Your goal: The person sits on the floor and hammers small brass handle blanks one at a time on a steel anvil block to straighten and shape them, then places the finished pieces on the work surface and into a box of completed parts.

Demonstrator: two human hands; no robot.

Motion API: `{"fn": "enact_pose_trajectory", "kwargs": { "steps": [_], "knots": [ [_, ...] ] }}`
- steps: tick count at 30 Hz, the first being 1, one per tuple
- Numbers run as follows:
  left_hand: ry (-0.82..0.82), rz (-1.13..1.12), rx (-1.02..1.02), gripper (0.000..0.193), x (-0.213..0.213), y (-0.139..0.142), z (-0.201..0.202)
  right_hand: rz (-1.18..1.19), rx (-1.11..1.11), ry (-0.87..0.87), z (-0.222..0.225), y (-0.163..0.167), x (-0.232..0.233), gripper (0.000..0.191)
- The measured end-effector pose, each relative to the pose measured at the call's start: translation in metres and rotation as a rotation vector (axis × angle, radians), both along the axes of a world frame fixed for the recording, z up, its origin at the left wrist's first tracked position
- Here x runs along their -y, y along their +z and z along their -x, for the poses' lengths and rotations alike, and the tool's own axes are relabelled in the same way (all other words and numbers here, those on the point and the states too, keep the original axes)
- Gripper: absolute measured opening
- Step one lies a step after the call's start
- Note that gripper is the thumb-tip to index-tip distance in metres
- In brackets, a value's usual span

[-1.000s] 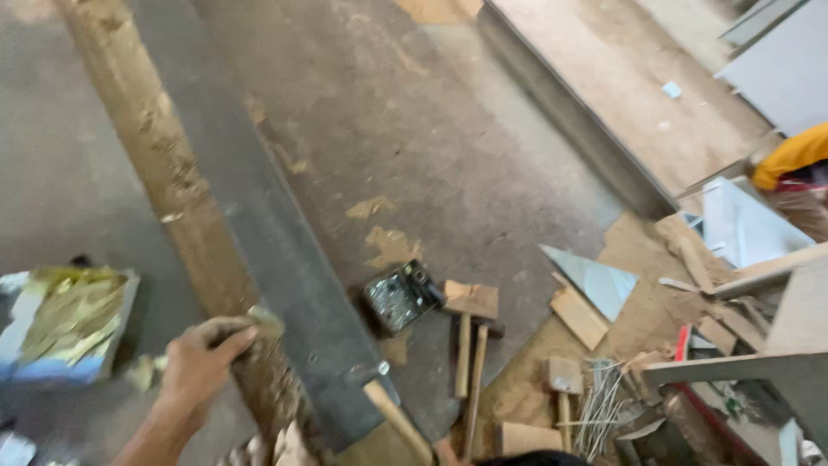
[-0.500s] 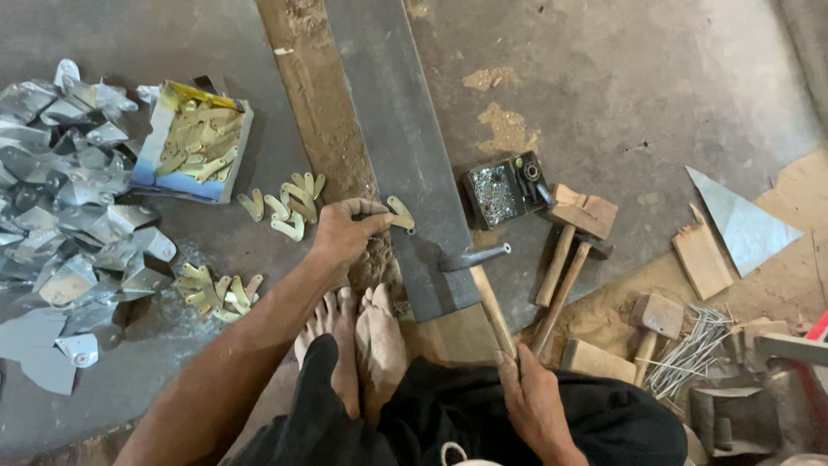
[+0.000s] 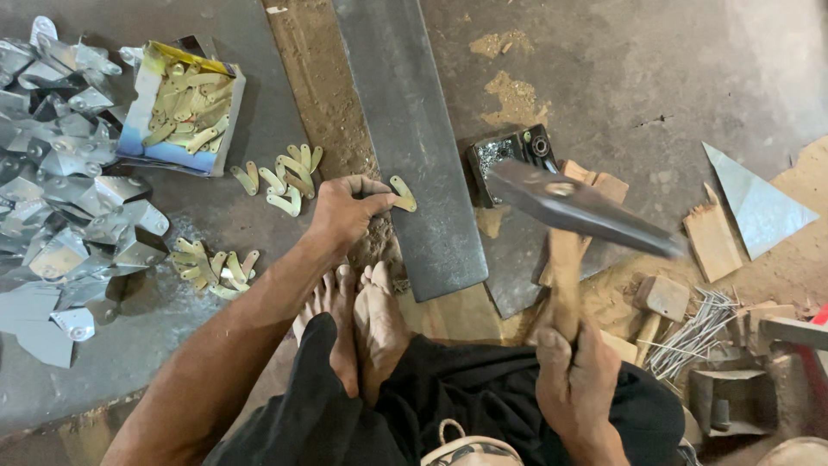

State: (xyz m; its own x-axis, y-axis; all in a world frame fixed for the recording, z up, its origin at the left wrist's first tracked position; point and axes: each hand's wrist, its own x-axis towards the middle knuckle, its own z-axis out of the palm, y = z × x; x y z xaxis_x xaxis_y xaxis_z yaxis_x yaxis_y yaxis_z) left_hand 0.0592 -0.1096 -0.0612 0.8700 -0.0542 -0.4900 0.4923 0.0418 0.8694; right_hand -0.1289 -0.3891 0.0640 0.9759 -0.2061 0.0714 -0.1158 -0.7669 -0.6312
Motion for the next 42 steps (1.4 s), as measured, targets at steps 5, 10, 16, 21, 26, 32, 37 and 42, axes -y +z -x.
{"fn": "enact_pose_trajectory", "kwargs": {
  "steps": [5, 10, 16, 21, 26, 32, 37, 42],
  "knots": [
    [0.015, 0.025, 0.007, 0.009, 0.001, 0.005, -0.001, -0.148, 0.017, 0.172, -0.025, -0.029, -0.026, 0.020],
    [0.005, -0.143, 0.160, 0.007, 0.004, 0.004, -0.005, 0.170, -0.350, 0.161, -0.042, -0.039, -0.030, 0.023],
    [0.004, -0.135, 0.148, 0.010, 0.001, -0.012, -0.002, -0.071, 0.002, 0.044, -0.001, -0.050, -0.024, 0.014],
    [-0.004, -0.192, 0.158, 0.011, 0.006, -0.006, -0.001, -0.116, -0.232, 0.075, -0.022, -0.076, -0.014, 0.017],
    [-0.021, 0.160, -0.055, 0.013, -0.004, 0.020, 0.003, -0.448, -0.775, 0.030, -0.006, -0.061, 0.004, 0.032],
    [-0.530, 0.325, -0.345, 0.028, -0.018, 0.052, 0.040, -0.037, -0.312, 0.196, -0.018, -0.026, -0.011, 0.042],
    [-0.783, 0.491, -0.469, 0.031, 0.008, 0.056, 0.076, -0.022, -0.023, 0.678, -0.060, 0.000, -0.036, 0.037],
    [-0.836, 0.227, -0.328, 0.042, -0.003, 0.039, 0.085, 0.174, -0.012, 0.857, -0.073, -0.006, -0.043, 0.016]
  ]
}}
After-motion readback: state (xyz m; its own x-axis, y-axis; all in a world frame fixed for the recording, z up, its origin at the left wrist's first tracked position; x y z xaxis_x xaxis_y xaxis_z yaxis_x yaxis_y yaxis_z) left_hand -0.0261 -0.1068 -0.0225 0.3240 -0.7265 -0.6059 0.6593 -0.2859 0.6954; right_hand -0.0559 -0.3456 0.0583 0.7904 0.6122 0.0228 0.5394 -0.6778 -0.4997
